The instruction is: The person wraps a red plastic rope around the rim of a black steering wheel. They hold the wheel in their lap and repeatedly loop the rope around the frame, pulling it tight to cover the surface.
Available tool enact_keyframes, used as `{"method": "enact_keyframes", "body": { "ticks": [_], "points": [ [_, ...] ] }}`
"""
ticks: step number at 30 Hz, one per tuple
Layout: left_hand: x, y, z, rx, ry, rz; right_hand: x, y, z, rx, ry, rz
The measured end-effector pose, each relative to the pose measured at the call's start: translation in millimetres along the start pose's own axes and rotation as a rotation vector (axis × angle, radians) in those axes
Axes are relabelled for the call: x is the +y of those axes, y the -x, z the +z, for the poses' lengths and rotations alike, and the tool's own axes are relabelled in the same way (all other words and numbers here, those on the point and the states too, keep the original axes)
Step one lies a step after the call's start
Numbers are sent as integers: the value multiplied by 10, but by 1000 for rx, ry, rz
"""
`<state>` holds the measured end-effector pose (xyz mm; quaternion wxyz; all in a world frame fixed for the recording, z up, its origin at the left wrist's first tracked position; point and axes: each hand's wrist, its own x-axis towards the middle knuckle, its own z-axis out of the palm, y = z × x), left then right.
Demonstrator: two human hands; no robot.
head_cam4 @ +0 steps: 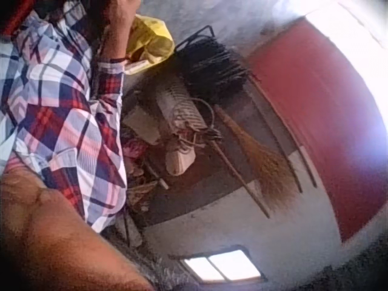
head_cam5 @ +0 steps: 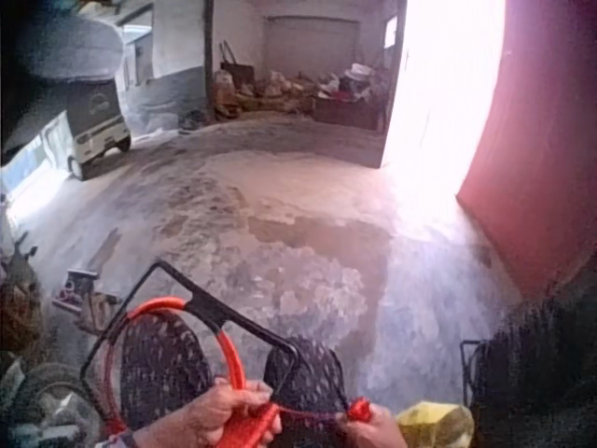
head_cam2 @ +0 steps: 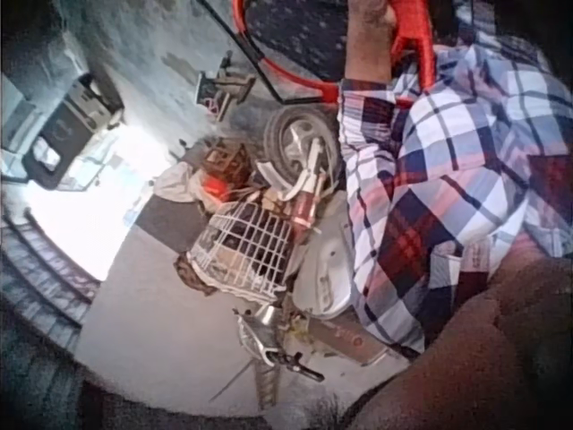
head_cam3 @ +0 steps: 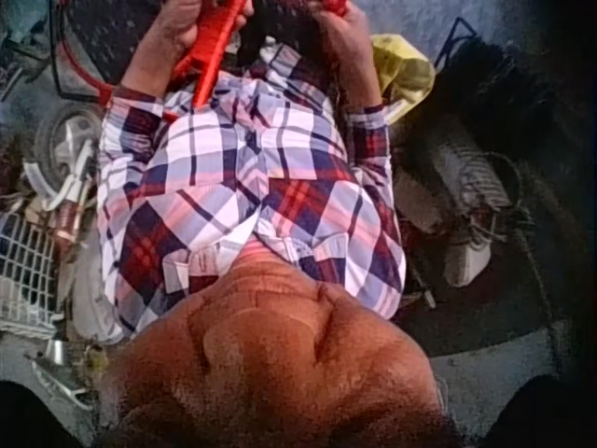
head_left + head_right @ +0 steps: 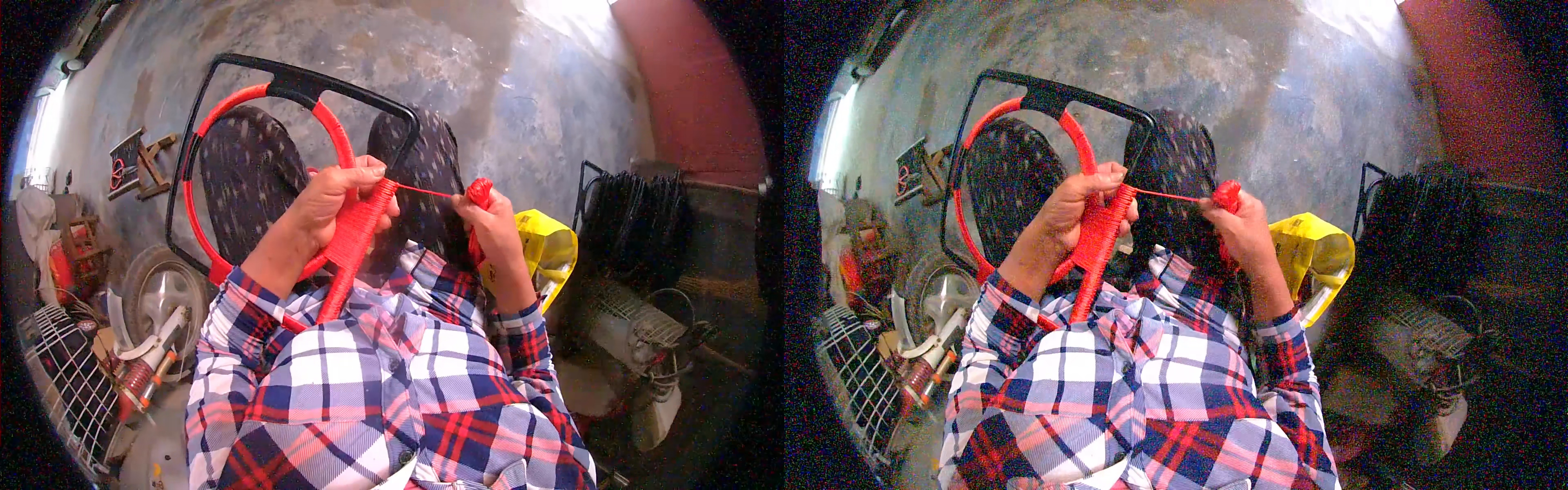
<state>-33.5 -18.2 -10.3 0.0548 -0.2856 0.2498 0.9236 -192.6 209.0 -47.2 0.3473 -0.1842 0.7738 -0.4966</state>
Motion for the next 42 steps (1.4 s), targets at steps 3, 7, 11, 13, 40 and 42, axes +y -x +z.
{"method": "enact_keyframes", "body": {
  "ticks": [3, 7, 11, 13, 40, 42],
  "points": [
    [-45, -15, -17, 42, 45, 20, -38, -238, -44, 137, 309, -113],
    [-72, -83, -176, 45, 123, 80, -595, -339, -70, 145, 427, -314],
    [-95, -68, -151, 107, -4, 299, -1147, -322, 153, 119, 642, -684],
    [-141, -57, -91, 170, -85, 416, -1191, -427, 294, 119, 905, -869],
    [-67, -78, -51, -176, 191, 168, -596, -315, 390, 3, 549, -641],
    [-59, -56, 15, -85, 174, 142, -521, -337, 380, 64, 395, -588]
  ]
}}
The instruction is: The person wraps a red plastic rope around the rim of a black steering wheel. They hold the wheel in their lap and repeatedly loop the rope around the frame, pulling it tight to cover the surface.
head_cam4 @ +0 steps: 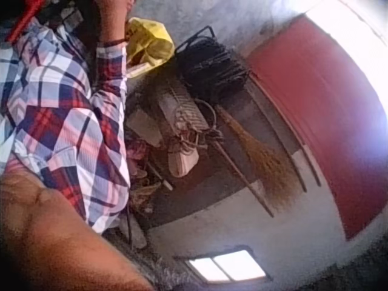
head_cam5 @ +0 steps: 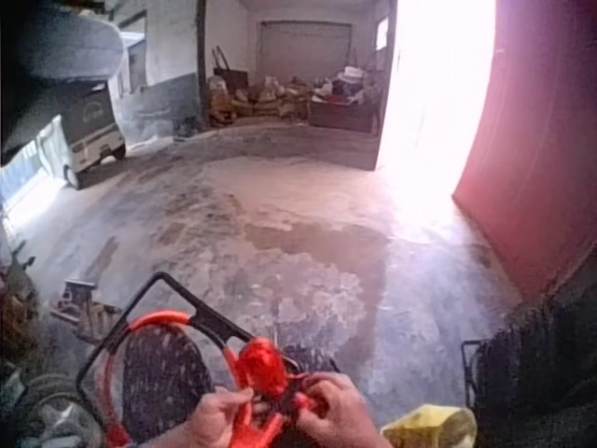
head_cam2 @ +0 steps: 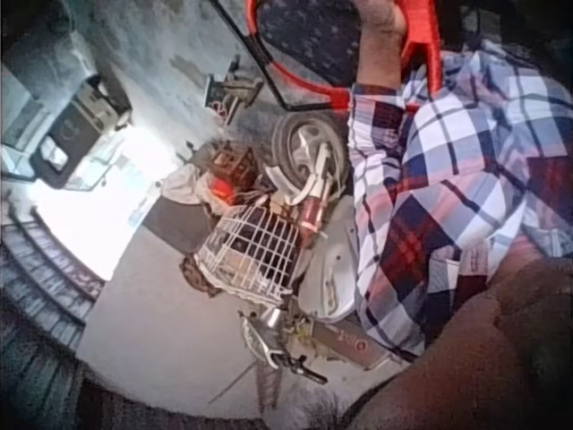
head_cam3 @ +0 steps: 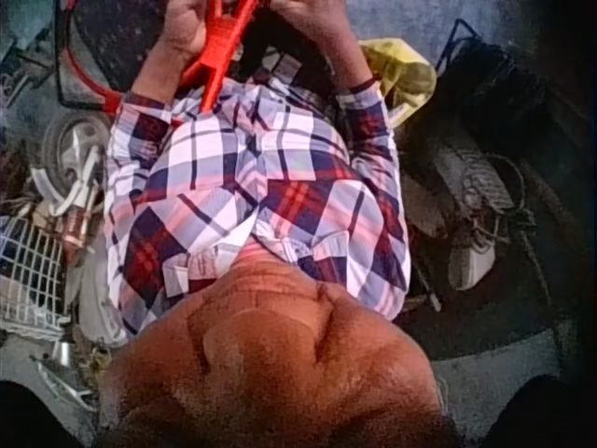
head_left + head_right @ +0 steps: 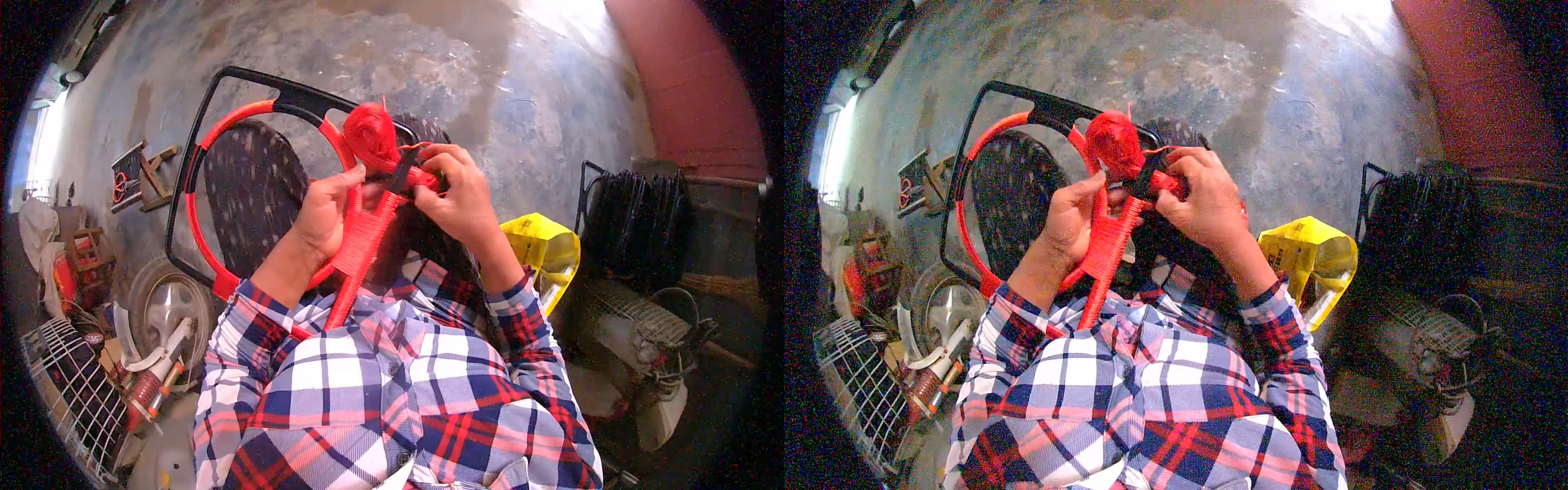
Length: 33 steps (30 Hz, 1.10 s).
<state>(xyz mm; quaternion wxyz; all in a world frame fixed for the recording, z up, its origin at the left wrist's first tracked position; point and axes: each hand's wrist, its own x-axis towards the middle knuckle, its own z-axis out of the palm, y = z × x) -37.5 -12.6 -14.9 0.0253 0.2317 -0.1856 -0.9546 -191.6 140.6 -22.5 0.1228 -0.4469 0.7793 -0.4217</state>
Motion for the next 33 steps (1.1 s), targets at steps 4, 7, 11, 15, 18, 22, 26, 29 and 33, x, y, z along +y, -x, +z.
{"method": "enact_keyframes", "body": {
  "ticks": [4, 7, 11, 15, 18, 22, 26, 29, 33],
  "points": [
    [-57, -64, -241, 123, -54, -42, 172, 70, -240, 75, -392, 10],
    [2, 5, -83, 131, -214, -137, -6, 299, -581, 34, -847, 159],
    [16, 19, -49, 162, -337, -129, -158, 517, -999, 62, -1293, 59],
    [31, 32, -63, 155, -339, -107, 43, 601, -1475, 196, -1500, 46],
    [29, 6, -62, 138, -327, -114, 61, 545, -1225, 586, -1115, 381],
    [33, 19, -29, 137, -338, -119, -150, 380, -458, 130, -840, 444],
    [24, 26, -28, 143, -315, -119, -161, 349, -77, -143, -448, 341],
    [35, 53, 69, 123, -348, -72, -305, 318, -249, -140, -642, 445],
    [8, 52, 4, 68, -384, -41, -241, 422, -223, -189, -788, 352]
  ]
}}
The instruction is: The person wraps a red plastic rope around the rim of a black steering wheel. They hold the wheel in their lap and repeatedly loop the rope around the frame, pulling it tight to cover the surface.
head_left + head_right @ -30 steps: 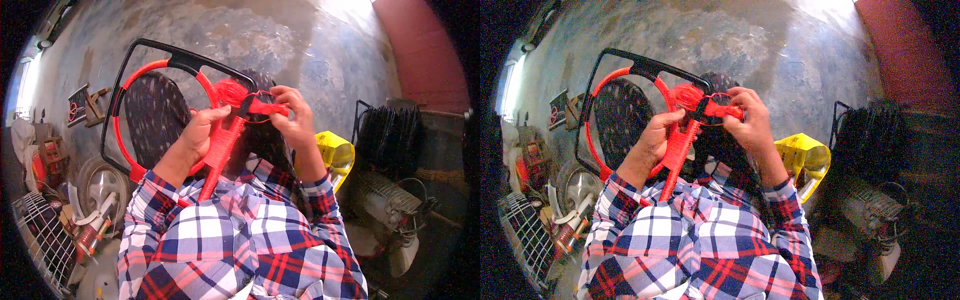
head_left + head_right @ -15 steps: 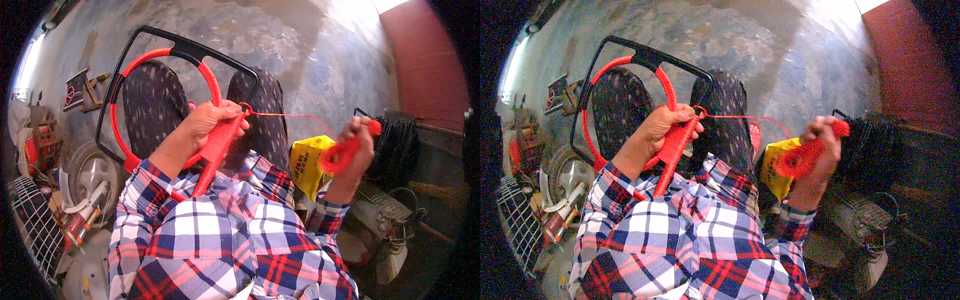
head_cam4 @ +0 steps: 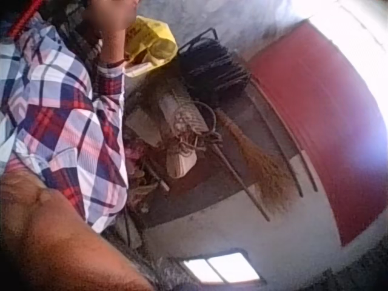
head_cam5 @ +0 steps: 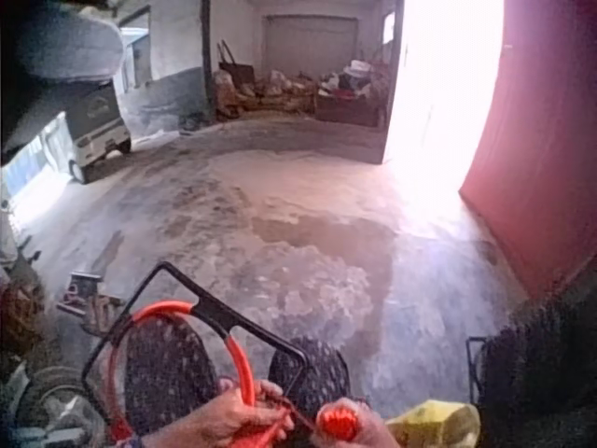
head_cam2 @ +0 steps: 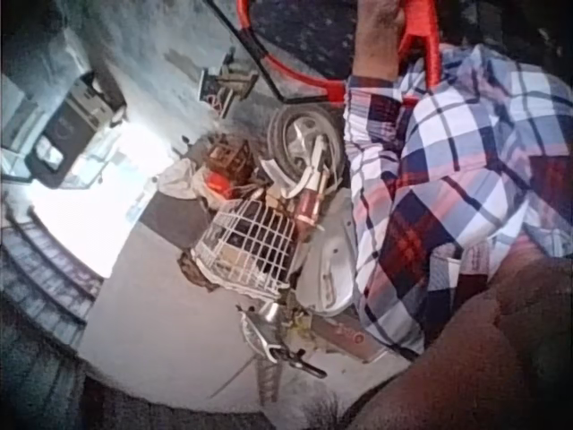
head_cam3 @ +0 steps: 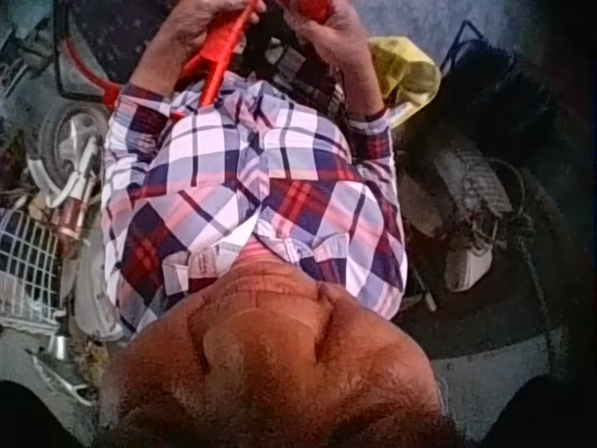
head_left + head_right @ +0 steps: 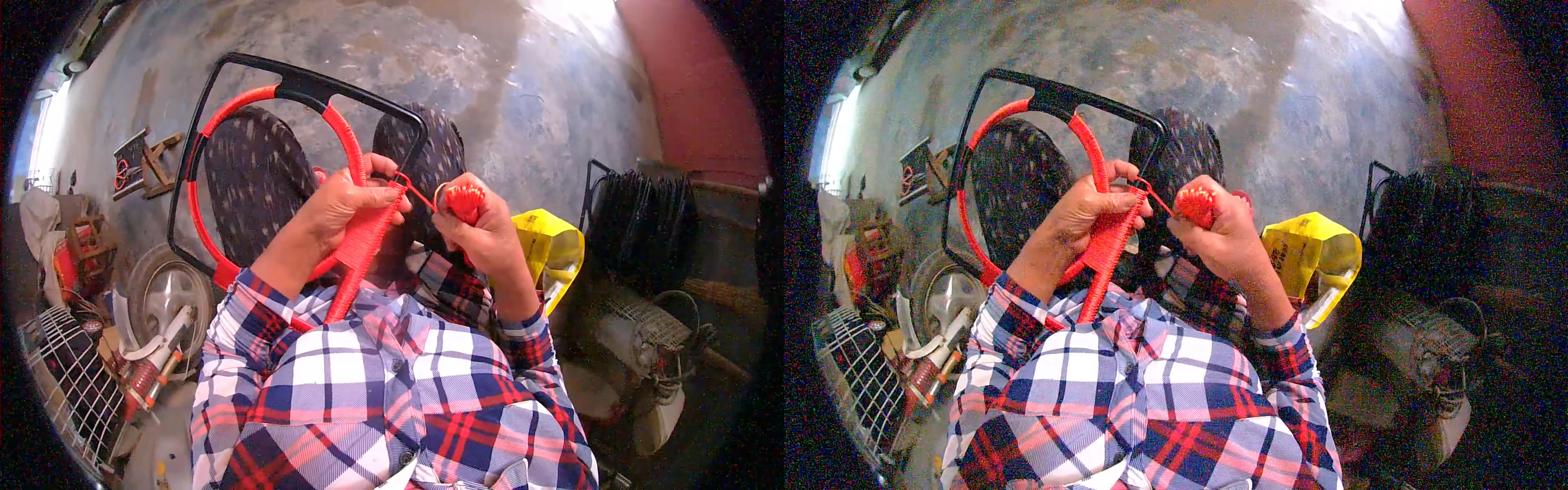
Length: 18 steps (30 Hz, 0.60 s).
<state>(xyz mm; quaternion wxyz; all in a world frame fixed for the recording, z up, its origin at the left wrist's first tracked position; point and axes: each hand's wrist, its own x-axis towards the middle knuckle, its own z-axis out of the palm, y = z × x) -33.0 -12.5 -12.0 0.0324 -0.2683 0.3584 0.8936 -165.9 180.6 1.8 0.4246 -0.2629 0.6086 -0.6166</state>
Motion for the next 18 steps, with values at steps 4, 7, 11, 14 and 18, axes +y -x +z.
{"method": "enact_keyframes", "body": {
  "ticks": [4, 7, 11, 14, 18],
  "points": [
    [-14, -4, 37, 45, -30, 4, -143, 30, 97, 63, -193, 38],
    [-43, -46, -41, 9, 32, -20, -173, 45, 92, 74, -321, 29],
    [-43, -62, -23, 49, 57, -24, -205, 80, 35, 105, -306, 57],
    [-50, -40, -39, 58, 118, -37, -351, 62, -213, 366, -209, 89],
    [-70, -82, -144, -7, 268, -37, -435, 271, -843, 714, -265, -4]
  ]
}}
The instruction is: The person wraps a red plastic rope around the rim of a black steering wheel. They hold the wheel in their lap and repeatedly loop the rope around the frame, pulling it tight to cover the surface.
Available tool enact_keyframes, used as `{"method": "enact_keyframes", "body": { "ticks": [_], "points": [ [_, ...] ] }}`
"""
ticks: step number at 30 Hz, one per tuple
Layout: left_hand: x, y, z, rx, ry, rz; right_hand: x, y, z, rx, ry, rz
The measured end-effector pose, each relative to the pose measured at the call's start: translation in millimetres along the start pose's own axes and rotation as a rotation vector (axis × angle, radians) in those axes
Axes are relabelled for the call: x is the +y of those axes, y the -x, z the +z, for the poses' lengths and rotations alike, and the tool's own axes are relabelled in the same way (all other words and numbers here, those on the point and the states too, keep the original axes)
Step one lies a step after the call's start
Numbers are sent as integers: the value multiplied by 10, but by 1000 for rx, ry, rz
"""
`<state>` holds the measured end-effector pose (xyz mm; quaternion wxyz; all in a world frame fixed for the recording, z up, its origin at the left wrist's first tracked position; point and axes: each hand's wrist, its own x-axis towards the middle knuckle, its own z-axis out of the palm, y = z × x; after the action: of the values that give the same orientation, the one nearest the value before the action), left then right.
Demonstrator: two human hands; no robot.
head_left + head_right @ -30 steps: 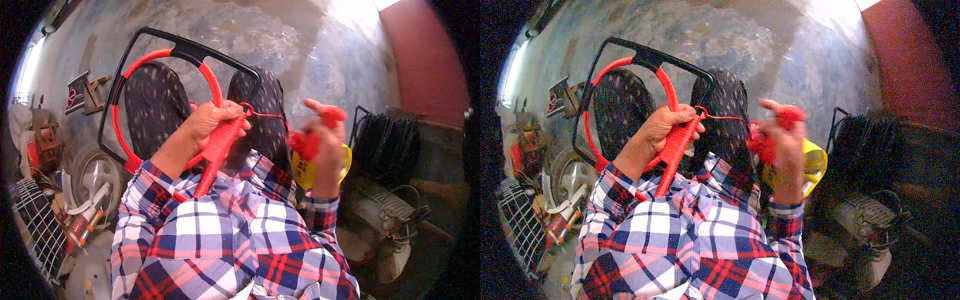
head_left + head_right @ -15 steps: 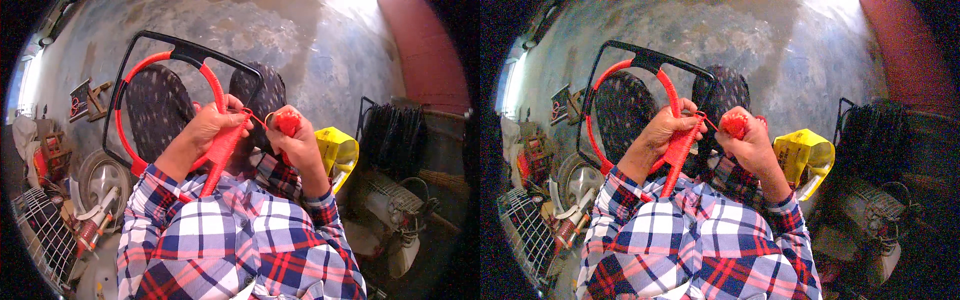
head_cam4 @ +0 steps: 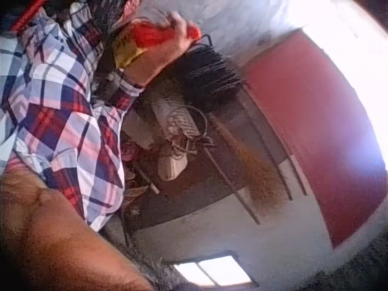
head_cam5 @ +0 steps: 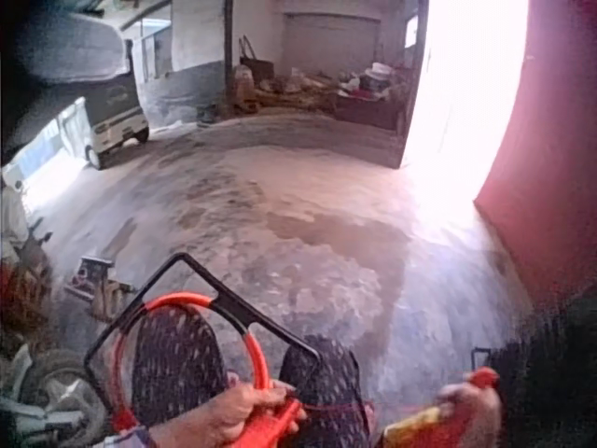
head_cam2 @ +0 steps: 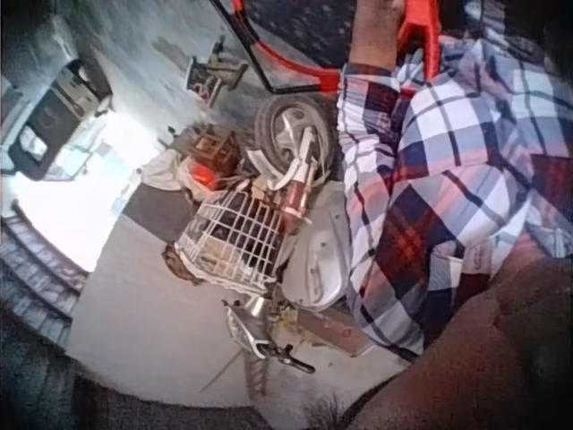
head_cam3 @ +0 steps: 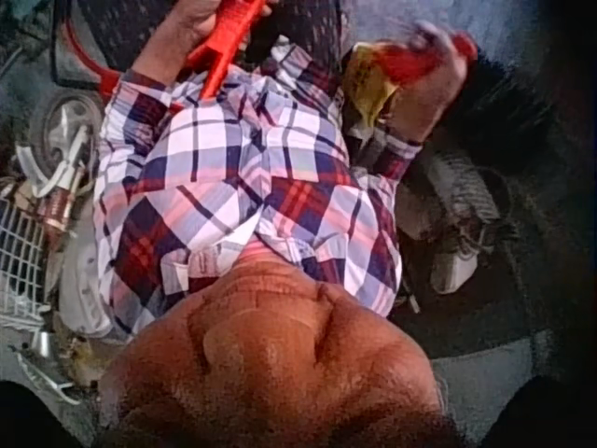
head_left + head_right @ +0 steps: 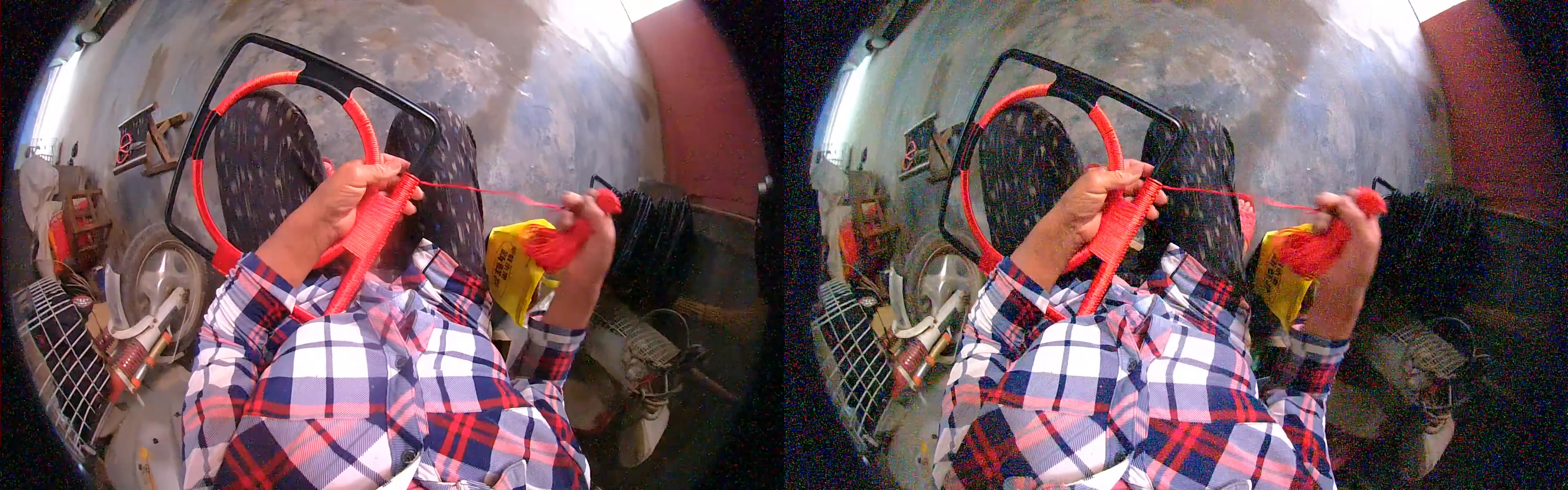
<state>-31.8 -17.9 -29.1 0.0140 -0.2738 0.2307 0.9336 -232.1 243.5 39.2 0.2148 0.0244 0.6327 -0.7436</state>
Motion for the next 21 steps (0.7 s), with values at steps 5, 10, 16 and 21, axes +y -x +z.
{"method": "enact_keyframes", "body": {
  "ticks": [5, 10, 16, 21],
  "points": [
    [-35, -60, -95, 62, 58, -3, -146, -598, -1749, -252, -665, -1],
    [-25, -97, -49, 105, 27, -9, -107, -741, -2698, -34, -667, -194],
    [-3, -68, -71, 8, 16, 36, 338, 12, -625, -259, -250, -27],
    [50, 135, 178, -107, 40, 108, 474, 369, 438, -971, 797, -319]
  ]
}}
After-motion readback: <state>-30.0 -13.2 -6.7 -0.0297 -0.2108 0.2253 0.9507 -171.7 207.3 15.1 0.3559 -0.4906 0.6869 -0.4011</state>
